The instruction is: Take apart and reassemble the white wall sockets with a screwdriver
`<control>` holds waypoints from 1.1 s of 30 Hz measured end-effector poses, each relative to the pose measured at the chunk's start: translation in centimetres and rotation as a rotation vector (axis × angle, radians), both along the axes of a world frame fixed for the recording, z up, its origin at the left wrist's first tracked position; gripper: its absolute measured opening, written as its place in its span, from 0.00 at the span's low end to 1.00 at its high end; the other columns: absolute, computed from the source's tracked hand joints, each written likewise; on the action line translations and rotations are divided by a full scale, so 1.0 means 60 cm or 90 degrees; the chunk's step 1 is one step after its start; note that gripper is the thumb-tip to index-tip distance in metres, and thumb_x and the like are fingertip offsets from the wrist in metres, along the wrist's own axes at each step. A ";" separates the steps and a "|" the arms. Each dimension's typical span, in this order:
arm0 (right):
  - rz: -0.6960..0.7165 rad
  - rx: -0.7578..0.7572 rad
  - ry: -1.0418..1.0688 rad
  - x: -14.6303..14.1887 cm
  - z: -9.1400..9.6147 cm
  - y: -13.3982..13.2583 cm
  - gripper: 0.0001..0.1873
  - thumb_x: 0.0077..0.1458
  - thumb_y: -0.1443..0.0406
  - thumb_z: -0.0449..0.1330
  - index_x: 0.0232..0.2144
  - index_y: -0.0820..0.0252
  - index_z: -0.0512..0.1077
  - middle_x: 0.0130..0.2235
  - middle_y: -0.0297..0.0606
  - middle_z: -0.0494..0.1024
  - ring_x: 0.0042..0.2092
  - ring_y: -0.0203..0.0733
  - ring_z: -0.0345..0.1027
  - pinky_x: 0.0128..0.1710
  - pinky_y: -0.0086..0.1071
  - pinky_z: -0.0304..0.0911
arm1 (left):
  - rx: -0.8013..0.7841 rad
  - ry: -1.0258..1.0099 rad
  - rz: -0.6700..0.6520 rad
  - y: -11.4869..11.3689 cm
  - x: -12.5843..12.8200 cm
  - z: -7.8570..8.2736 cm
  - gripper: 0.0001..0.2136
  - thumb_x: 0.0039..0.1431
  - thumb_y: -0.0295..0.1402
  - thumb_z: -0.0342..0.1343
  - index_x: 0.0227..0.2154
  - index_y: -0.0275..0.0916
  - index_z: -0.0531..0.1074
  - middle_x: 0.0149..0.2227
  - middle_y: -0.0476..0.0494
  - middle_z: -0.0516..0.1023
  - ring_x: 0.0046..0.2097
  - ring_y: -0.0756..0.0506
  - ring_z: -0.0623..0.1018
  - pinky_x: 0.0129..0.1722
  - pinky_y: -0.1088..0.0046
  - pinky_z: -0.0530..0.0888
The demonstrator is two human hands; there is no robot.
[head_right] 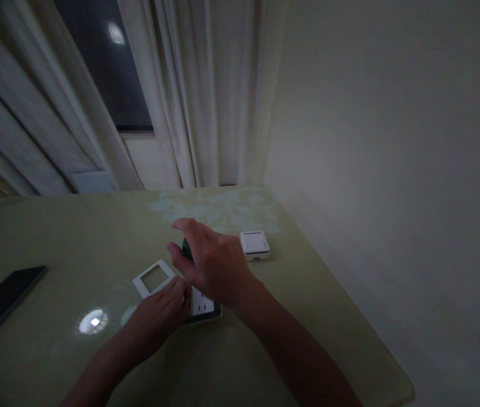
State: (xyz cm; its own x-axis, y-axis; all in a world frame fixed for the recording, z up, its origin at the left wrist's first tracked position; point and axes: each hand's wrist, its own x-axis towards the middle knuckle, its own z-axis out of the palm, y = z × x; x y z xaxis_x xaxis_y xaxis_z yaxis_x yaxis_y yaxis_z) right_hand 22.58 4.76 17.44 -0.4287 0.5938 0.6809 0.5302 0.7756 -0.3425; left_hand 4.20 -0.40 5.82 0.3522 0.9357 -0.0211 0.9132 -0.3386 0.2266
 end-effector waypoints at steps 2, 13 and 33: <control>-0.001 -0.001 -0.001 0.000 0.000 0.000 0.15 0.74 0.57 0.58 0.57 0.55 0.70 0.42 0.37 0.85 0.37 0.41 0.79 0.38 0.32 0.68 | 0.000 -0.006 -0.002 -0.001 -0.002 0.002 0.07 0.73 0.28 0.45 0.40 0.42 0.68 0.40 0.41 0.79 0.39 0.41 0.81 0.37 0.67 0.74; 0.006 0.020 0.001 0.000 0.001 -0.001 0.14 0.74 0.58 0.59 0.56 0.56 0.70 0.44 0.38 0.86 0.37 0.40 0.80 0.37 0.32 0.68 | 0.047 0.065 0.002 0.007 -0.006 -0.004 0.11 0.71 0.23 0.43 0.40 0.39 0.70 0.40 0.37 0.79 0.38 0.40 0.81 0.39 0.64 0.77; 0.033 -0.077 -0.159 -0.012 -0.011 0.003 0.18 0.73 0.58 0.60 0.60 0.57 0.69 0.55 0.41 0.84 0.51 0.47 0.82 0.44 0.36 0.72 | -0.052 -0.173 0.004 0.004 -0.025 -0.016 0.08 0.75 0.37 0.40 0.43 0.44 0.63 0.46 0.38 0.77 0.47 0.37 0.80 0.50 0.55 0.78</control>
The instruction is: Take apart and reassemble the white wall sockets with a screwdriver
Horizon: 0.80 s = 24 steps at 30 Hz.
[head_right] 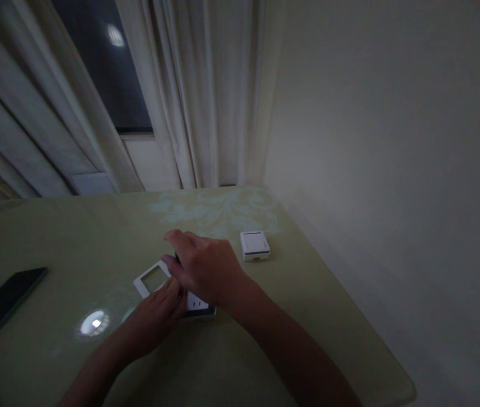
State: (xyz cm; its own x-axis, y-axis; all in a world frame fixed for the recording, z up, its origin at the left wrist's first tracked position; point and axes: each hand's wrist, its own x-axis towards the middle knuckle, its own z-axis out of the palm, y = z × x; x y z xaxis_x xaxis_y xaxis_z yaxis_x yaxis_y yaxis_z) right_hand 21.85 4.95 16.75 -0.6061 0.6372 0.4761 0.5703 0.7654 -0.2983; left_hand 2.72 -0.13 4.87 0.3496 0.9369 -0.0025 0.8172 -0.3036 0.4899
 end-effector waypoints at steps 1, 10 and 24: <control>0.001 -0.001 0.001 0.000 0.000 0.000 0.18 0.74 0.58 0.60 0.60 0.57 0.69 0.55 0.41 0.84 0.51 0.47 0.82 0.44 0.35 0.72 | -0.001 -0.016 0.003 0.000 -0.001 0.000 0.08 0.75 0.38 0.41 0.43 0.44 0.64 0.45 0.39 0.77 0.46 0.38 0.80 0.50 0.55 0.78; 0.002 -0.004 0.000 -0.002 -0.001 0.003 0.18 0.73 0.58 0.61 0.60 0.57 0.69 0.55 0.42 0.84 0.52 0.48 0.81 0.47 0.36 0.73 | -0.058 -0.113 0.026 0.005 -0.015 0.005 0.10 0.75 0.41 0.43 0.39 0.44 0.64 0.43 0.42 0.78 0.42 0.40 0.78 0.44 0.61 0.74; 0.013 -0.026 -0.004 -0.006 0.002 0.002 0.17 0.74 0.57 0.60 0.60 0.56 0.70 0.52 0.42 0.84 0.51 0.46 0.80 0.48 0.36 0.71 | -0.044 -0.020 0.048 0.014 -0.016 0.023 0.05 0.69 0.35 0.50 0.37 0.43 0.69 0.39 0.42 0.80 0.39 0.40 0.80 0.40 0.64 0.72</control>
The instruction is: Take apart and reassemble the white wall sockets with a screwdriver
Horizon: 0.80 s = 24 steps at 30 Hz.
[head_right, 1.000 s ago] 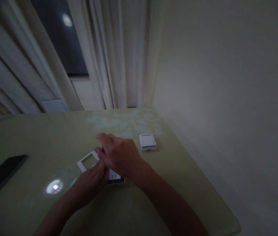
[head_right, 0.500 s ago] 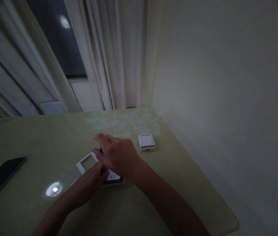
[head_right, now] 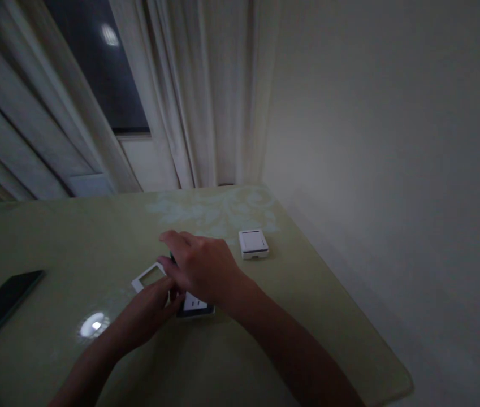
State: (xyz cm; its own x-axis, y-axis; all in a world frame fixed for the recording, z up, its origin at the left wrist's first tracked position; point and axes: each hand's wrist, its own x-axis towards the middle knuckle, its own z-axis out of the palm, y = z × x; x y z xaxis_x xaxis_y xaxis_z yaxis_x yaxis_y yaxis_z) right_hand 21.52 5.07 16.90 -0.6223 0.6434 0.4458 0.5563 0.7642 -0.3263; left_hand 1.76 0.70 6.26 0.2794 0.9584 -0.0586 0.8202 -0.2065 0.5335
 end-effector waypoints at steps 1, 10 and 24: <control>0.000 0.001 -0.001 0.000 0.000 0.000 0.17 0.74 0.57 0.60 0.59 0.56 0.70 0.52 0.42 0.84 0.51 0.46 0.80 0.48 0.36 0.71 | -0.002 0.014 0.003 0.000 0.003 0.002 0.05 0.69 0.35 0.49 0.36 0.43 0.68 0.39 0.42 0.80 0.39 0.40 0.80 0.39 0.64 0.72; 0.006 0.003 0.000 0.002 -0.003 -0.001 0.17 0.74 0.56 0.59 0.60 0.55 0.70 0.51 0.41 0.84 0.50 0.45 0.80 0.48 0.34 0.71 | -0.017 0.032 -0.016 -0.001 0.010 0.003 0.07 0.71 0.35 0.45 0.39 0.43 0.67 0.44 0.35 0.81 0.44 0.35 0.83 0.46 0.57 0.75; 0.013 -0.007 0.008 0.001 -0.004 0.001 0.18 0.74 0.57 0.60 0.60 0.57 0.70 0.55 0.43 0.84 0.55 0.47 0.80 0.53 0.37 0.72 | -0.022 -0.018 -0.003 -0.003 0.006 -0.008 0.07 0.70 0.38 0.46 0.36 0.44 0.64 0.41 0.39 0.80 0.40 0.39 0.80 0.42 0.61 0.75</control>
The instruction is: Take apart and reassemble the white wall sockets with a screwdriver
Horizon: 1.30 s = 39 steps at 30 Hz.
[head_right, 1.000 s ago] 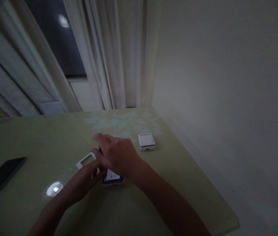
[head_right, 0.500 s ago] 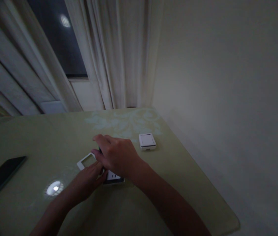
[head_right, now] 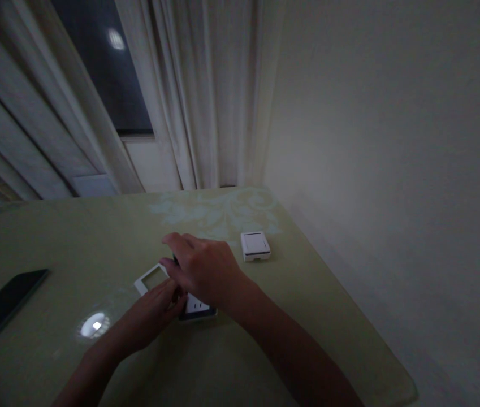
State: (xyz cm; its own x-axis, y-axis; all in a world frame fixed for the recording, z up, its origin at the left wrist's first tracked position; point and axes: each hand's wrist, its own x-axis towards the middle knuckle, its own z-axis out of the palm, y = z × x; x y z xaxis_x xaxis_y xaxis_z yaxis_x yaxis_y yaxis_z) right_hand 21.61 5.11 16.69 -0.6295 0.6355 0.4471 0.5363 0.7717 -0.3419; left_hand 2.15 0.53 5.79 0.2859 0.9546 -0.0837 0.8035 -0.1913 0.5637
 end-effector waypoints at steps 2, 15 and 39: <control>0.003 0.001 0.000 0.000 -0.001 0.000 0.18 0.74 0.58 0.60 0.60 0.58 0.70 0.55 0.43 0.83 0.55 0.47 0.80 0.54 0.37 0.72 | -0.002 0.004 -0.004 0.000 -0.004 0.000 0.07 0.69 0.38 0.46 0.36 0.44 0.64 0.40 0.40 0.79 0.39 0.39 0.80 0.41 0.61 0.74; -0.007 -0.001 -0.007 0.001 -0.001 -0.001 0.18 0.74 0.57 0.59 0.61 0.55 0.70 0.52 0.42 0.84 0.51 0.46 0.80 0.49 0.35 0.72 | 0.028 0.073 0.025 -0.002 0.012 0.011 0.04 0.68 0.32 0.50 0.37 0.43 0.68 0.42 0.38 0.82 0.43 0.36 0.82 0.41 0.62 0.72; -0.004 0.006 0.002 0.001 -0.004 0.002 0.18 0.74 0.56 0.59 0.61 0.55 0.70 0.53 0.42 0.84 0.52 0.46 0.80 0.50 0.36 0.72 | 0.007 -0.090 0.015 -0.003 -0.010 -0.003 0.11 0.73 0.41 0.44 0.37 0.43 0.68 0.39 0.42 0.79 0.38 0.41 0.78 0.40 0.63 0.74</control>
